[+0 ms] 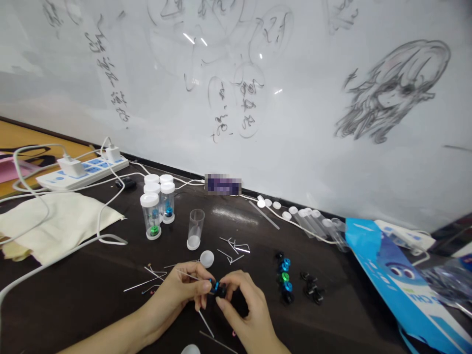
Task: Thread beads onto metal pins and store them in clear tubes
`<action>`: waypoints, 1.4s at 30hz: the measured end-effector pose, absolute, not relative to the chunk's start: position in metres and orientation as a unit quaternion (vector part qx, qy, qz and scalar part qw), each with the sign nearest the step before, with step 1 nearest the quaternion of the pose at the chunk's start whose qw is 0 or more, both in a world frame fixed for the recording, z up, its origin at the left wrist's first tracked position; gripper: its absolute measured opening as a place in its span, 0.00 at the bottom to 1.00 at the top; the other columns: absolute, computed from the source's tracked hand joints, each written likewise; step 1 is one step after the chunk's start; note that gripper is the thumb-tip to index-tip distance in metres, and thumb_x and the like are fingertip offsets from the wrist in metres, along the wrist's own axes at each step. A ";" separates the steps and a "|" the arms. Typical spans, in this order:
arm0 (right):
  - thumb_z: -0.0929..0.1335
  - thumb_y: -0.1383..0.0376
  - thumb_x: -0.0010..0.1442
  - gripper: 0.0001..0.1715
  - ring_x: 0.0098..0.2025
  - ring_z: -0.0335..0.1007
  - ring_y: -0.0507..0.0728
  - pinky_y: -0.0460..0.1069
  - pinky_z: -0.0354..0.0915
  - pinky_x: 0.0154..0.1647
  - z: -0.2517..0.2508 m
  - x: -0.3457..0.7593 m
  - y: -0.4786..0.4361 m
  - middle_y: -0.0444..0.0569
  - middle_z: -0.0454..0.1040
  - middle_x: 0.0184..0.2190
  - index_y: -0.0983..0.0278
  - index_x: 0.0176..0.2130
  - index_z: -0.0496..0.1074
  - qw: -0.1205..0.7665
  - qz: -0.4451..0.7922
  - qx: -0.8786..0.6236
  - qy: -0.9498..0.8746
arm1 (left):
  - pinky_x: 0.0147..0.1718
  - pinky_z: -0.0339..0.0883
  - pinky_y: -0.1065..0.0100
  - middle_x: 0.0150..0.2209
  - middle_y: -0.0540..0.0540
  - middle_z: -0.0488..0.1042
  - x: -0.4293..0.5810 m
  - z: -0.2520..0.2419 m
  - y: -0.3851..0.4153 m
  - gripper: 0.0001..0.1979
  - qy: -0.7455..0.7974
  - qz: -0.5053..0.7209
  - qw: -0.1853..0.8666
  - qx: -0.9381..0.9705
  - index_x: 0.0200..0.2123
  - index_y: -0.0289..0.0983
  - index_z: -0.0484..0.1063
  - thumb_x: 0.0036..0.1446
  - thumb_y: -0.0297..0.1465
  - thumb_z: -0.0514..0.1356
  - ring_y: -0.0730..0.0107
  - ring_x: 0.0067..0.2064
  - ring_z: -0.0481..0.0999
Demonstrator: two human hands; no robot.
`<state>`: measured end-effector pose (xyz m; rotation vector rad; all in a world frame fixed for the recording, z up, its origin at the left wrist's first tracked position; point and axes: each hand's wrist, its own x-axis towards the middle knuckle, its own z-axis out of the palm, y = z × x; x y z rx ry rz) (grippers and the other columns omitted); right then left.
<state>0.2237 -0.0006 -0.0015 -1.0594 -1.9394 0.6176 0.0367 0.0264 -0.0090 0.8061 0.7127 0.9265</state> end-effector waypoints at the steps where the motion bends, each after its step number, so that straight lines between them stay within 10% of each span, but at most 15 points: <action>1: 0.67 0.69 0.59 0.08 0.34 0.68 0.55 0.50 0.63 0.39 -0.001 0.224 -0.001 0.44 0.72 0.30 0.60 0.41 0.69 0.409 0.247 -0.421 -0.771 | 0.19 0.58 0.77 0.18 0.50 0.72 0.037 -0.010 0.027 0.12 0.326 0.425 0.759 0.371 0.27 0.32 0.76 0.44 0.34 0.72 0.77 0.19 0.68; 42: 0.67 0.67 0.62 0.05 0.35 0.68 0.55 0.50 0.62 0.39 -0.004 0.225 -0.002 0.44 0.72 0.32 0.60 0.41 0.69 0.406 0.264 -0.418 -0.768 | 0.19 0.60 0.78 0.19 0.49 0.73 0.035 -0.012 0.026 0.11 0.314 0.429 0.757 0.380 0.28 0.31 0.77 0.46 0.33 0.71 0.78 0.19 0.69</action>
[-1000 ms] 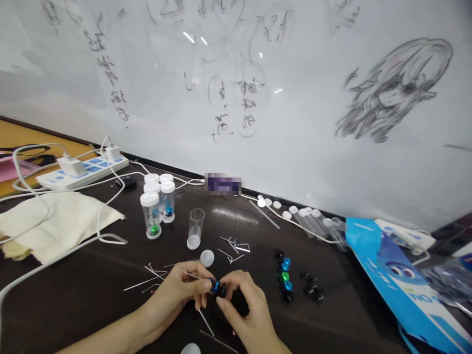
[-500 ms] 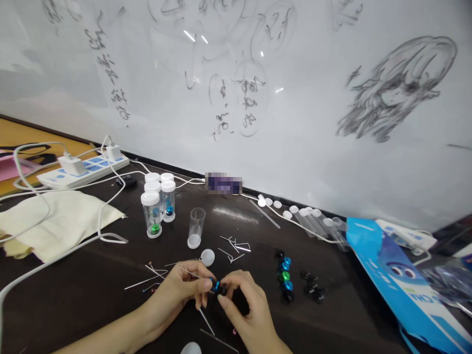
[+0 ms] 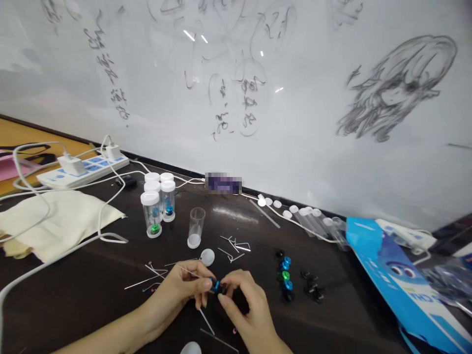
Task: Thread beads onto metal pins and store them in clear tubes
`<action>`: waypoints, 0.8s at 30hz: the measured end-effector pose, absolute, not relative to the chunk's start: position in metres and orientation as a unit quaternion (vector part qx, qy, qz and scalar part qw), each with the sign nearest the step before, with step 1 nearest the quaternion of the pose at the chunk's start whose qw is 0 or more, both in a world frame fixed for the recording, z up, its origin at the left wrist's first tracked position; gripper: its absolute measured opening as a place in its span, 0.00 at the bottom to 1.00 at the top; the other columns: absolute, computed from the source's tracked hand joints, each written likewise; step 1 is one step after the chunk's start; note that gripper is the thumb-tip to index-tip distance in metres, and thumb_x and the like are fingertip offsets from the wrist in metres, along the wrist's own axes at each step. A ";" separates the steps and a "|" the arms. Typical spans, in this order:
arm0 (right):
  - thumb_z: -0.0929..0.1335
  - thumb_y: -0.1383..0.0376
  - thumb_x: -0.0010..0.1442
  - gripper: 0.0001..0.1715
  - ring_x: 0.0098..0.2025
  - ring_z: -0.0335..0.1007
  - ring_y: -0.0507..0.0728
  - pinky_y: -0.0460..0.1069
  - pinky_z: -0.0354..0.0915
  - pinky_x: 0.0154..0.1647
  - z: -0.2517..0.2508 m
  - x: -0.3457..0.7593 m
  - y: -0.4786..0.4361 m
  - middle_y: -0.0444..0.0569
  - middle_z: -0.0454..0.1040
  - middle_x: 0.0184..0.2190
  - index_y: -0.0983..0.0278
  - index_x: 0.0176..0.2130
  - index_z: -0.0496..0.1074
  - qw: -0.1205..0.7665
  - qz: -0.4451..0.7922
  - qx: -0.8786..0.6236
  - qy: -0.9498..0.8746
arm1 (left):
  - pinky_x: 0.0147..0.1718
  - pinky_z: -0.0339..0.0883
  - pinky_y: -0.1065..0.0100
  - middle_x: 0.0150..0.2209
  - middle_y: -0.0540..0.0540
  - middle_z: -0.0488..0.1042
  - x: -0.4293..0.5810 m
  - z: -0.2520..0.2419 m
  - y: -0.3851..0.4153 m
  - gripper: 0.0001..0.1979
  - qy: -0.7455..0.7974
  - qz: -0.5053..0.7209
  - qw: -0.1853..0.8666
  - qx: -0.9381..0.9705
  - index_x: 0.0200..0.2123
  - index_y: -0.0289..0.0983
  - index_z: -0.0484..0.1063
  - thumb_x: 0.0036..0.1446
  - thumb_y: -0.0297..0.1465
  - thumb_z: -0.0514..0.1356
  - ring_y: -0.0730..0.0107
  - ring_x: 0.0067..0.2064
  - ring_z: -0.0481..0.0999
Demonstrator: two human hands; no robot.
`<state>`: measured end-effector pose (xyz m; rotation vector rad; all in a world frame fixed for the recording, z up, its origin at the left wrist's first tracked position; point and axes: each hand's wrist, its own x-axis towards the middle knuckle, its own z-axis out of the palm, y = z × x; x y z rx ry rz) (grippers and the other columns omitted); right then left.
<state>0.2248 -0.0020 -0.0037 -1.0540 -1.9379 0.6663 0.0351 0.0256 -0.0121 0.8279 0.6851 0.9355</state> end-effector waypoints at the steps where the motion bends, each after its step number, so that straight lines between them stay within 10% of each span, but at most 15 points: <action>1: 0.67 0.67 0.61 0.06 0.35 0.68 0.55 0.50 0.62 0.39 -0.004 0.225 -0.002 0.44 0.72 0.32 0.60 0.41 0.69 0.405 0.266 -0.420 -0.767 | 0.19 0.60 0.78 0.18 0.49 0.73 0.035 -0.012 0.026 0.11 0.314 0.430 0.757 0.379 0.28 0.31 0.77 0.46 0.33 0.71 0.78 0.19 0.69; 24: 0.66 0.66 0.62 0.04 0.36 0.68 0.56 0.50 0.63 0.39 -0.004 0.225 -0.002 0.45 0.73 0.32 0.60 0.40 0.70 0.401 0.263 -0.424 -0.768 | 0.19 0.59 0.78 0.18 0.49 0.73 0.035 -0.010 0.027 0.11 0.324 0.424 0.758 0.376 0.28 0.31 0.77 0.46 0.33 0.71 0.78 0.19 0.68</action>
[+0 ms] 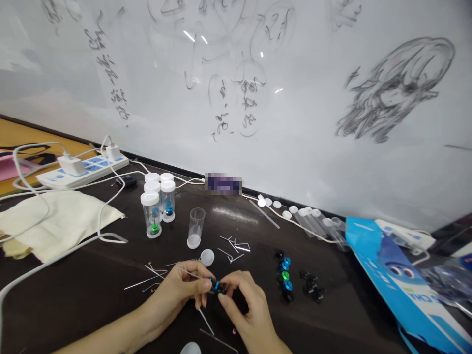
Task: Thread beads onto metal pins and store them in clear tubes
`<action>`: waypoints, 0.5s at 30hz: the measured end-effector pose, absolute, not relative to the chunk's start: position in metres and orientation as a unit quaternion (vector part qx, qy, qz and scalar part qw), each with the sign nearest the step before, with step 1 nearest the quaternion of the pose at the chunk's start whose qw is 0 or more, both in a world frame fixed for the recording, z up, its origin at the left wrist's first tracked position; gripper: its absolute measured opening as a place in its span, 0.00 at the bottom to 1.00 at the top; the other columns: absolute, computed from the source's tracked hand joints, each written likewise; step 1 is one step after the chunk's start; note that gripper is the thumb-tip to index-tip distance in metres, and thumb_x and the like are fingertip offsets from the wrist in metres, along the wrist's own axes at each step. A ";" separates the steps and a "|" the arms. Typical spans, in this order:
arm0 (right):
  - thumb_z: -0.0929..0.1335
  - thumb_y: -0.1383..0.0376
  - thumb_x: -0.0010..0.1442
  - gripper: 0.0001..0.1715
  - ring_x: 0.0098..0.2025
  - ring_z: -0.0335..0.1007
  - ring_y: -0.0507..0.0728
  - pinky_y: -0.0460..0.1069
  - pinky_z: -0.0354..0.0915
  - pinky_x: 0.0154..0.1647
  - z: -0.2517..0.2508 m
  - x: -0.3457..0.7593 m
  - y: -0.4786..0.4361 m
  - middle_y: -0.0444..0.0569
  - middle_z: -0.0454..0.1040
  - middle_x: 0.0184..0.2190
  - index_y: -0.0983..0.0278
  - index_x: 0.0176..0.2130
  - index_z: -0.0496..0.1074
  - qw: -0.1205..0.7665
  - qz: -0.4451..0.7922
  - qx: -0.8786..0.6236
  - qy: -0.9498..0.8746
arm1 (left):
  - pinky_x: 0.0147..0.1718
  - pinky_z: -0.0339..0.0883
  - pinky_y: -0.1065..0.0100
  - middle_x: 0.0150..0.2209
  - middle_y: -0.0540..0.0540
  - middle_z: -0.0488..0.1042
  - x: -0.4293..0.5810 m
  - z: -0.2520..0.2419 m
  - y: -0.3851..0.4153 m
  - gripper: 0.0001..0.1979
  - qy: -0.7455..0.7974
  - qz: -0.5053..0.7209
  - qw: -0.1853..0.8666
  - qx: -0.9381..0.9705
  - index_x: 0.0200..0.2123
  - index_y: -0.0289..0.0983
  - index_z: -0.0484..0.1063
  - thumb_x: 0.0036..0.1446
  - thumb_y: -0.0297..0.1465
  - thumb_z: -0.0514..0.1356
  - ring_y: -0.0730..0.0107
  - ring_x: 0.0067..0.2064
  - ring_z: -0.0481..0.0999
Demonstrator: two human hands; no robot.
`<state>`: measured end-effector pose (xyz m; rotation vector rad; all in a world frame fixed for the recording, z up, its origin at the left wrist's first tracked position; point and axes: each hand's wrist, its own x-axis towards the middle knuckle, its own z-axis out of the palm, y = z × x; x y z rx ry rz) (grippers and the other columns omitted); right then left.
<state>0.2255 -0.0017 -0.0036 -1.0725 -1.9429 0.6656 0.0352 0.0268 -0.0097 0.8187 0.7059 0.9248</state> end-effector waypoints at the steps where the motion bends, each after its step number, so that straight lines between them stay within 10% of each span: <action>1: 0.66 0.66 0.62 0.04 0.36 0.68 0.56 0.50 0.63 0.39 -0.004 0.226 -0.002 0.45 0.73 0.32 0.60 0.40 0.70 0.400 0.264 -0.425 -0.768 | 0.19 0.59 0.77 0.18 0.49 0.73 0.035 -0.009 0.027 0.11 0.324 0.424 0.758 0.376 0.28 0.31 0.77 0.46 0.33 0.71 0.78 0.19 0.68; 15: 0.67 0.67 0.61 0.06 0.35 0.68 0.55 0.50 0.62 0.39 -0.003 0.225 -0.001 0.44 0.71 0.30 0.60 0.41 0.69 0.406 0.264 -0.426 -0.764 | 0.19 0.59 0.78 0.18 0.50 0.73 0.036 -0.013 0.026 0.11 0.319 0.426 0.760 0.373 0.27 0.32 0.77 0.45 0.33 0.72 0.78 0.19 0.69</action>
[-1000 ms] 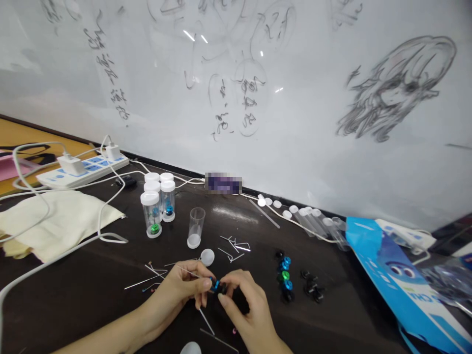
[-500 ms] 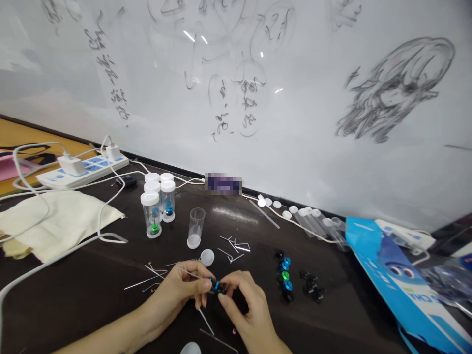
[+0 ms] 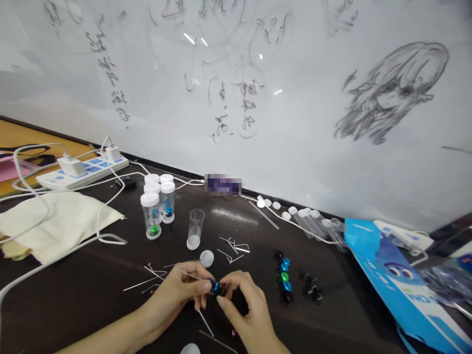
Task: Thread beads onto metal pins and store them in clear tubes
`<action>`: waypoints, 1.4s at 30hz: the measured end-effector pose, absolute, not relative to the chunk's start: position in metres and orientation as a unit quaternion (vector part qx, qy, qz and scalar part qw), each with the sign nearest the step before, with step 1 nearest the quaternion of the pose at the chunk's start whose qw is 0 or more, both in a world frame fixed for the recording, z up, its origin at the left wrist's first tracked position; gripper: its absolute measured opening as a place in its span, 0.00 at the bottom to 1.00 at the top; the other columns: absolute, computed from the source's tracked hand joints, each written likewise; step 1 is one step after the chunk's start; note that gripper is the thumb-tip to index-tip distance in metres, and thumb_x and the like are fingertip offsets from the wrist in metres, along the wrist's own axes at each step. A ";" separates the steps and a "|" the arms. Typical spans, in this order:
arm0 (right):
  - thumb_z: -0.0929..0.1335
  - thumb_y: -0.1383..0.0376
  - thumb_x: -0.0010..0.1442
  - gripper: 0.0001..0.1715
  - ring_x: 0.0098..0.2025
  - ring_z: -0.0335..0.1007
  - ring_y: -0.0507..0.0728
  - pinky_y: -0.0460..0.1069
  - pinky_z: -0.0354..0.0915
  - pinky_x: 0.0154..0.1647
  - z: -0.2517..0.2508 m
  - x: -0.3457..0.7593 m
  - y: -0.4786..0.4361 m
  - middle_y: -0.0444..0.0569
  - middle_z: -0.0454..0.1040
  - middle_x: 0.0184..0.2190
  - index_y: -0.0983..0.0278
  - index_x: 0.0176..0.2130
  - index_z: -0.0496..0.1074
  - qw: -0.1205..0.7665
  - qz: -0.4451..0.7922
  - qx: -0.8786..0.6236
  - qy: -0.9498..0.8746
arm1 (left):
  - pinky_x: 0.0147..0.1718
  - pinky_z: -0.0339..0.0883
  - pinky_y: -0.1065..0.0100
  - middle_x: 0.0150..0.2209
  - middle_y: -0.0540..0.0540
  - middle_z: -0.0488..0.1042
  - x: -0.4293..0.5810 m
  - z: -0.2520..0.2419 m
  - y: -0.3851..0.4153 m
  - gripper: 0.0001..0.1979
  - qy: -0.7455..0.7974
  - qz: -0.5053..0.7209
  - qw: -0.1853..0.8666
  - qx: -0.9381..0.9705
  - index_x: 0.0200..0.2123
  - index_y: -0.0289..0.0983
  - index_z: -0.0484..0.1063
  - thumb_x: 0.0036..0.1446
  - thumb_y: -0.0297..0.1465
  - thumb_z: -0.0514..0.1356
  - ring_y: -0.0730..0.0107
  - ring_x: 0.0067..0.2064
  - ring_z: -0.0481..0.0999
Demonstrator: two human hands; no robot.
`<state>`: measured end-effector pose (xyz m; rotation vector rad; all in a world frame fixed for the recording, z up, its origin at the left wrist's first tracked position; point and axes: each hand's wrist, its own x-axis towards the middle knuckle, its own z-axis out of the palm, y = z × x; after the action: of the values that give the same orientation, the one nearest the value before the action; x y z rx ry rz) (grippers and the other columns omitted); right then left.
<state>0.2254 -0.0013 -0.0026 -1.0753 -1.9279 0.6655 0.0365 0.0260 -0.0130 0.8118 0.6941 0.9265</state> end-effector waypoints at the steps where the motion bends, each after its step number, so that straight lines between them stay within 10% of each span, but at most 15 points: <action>1: 0.67 0.67 0.61 0.07 0.35 0.68 0.55 0.50 0.62 0.39 -0.003 0.226 -0.001 0.44 0.71 0.31 0.60 0.42 0.69 0.407 0.265 -0.427 -0.763 | 0.19 0.59 0.78 0.18 0.50 0.73 0.036 -0.013 0.026 0.11 0.319 0.425 0.761 0.372 0.28 0.32 0.77 0.45 0.33 0.72 0.79 0.19 0.69; 42: 0.68 0.68 0.59 0.05 0.35 0.68 0.56 0.50 0.63 0.38 -0.002 0.224 -0.001 0.44 0.71 0.29 0.60 0.38 0.70 0.409 0.250 -0.423 -0.769 | 0.18 0.59 0.77 0.18 0.50 0.72 0.036 -0.013 0.026 0.12 0.322 0.428 0.756 0.377 0.27 0.32 0.77 0.44 0.33 0.72 0.77 0.19 0.69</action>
<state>0.2245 -0.0015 -0.0017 -1.0648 -1.9388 0.6301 0.0361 0.0264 -0.0129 0.8223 0.7013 0.9340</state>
